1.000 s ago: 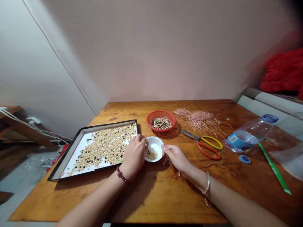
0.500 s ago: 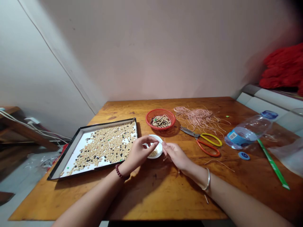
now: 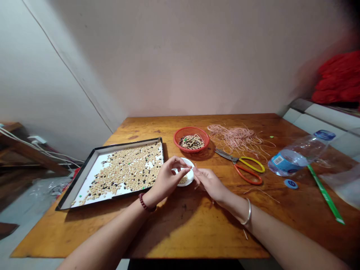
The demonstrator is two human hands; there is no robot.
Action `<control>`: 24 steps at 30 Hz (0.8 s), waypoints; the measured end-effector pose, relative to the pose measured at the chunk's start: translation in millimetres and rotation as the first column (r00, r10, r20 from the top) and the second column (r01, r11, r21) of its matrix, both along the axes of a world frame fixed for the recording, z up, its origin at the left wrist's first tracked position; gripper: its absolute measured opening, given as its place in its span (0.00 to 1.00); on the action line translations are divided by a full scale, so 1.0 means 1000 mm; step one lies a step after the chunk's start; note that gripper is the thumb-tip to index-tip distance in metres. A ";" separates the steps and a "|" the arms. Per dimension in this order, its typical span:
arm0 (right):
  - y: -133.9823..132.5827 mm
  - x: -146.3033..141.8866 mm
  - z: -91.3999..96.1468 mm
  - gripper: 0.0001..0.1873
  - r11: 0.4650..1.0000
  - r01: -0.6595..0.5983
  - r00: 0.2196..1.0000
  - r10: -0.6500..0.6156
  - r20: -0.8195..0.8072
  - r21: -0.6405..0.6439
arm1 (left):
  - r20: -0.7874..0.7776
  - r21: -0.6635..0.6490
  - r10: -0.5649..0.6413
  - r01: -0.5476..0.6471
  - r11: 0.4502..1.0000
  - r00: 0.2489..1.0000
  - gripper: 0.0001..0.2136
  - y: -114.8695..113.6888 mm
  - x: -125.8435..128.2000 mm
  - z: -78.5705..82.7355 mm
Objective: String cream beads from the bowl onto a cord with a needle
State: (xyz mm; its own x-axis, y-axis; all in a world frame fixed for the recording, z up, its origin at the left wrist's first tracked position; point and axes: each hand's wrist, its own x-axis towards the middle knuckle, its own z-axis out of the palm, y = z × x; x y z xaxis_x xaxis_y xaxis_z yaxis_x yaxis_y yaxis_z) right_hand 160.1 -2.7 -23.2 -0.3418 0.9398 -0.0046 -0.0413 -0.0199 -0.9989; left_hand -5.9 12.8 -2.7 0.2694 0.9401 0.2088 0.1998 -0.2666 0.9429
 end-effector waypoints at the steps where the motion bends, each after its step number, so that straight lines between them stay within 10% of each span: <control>1: 0.000 0.000 -0.001 0.30 1.000 -0.003 1.000 0.003 -0.004 0.001 | 0.005 0.001 0.005 -0.005 1.000 1.000 0.11 0.000 0.000 0.000; 24: 0.003 0.001 -0.007 0.29 0.997 -0.031 0.999 0.029 0.035 0.065 | -0.066 0.052 -0.034 0.038 0.998 0.997 0.11 -0.003 -0.002 0.003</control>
State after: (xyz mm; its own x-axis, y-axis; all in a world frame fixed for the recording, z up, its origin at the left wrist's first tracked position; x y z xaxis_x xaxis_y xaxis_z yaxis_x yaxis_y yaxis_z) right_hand 161.0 0.4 -29.9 -0.3708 0.9276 0.0448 -0.0075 0.0452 -0.9990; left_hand -8.2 10.1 0.2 0.3173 0.9177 0.2390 0.2494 -0.3239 0.9126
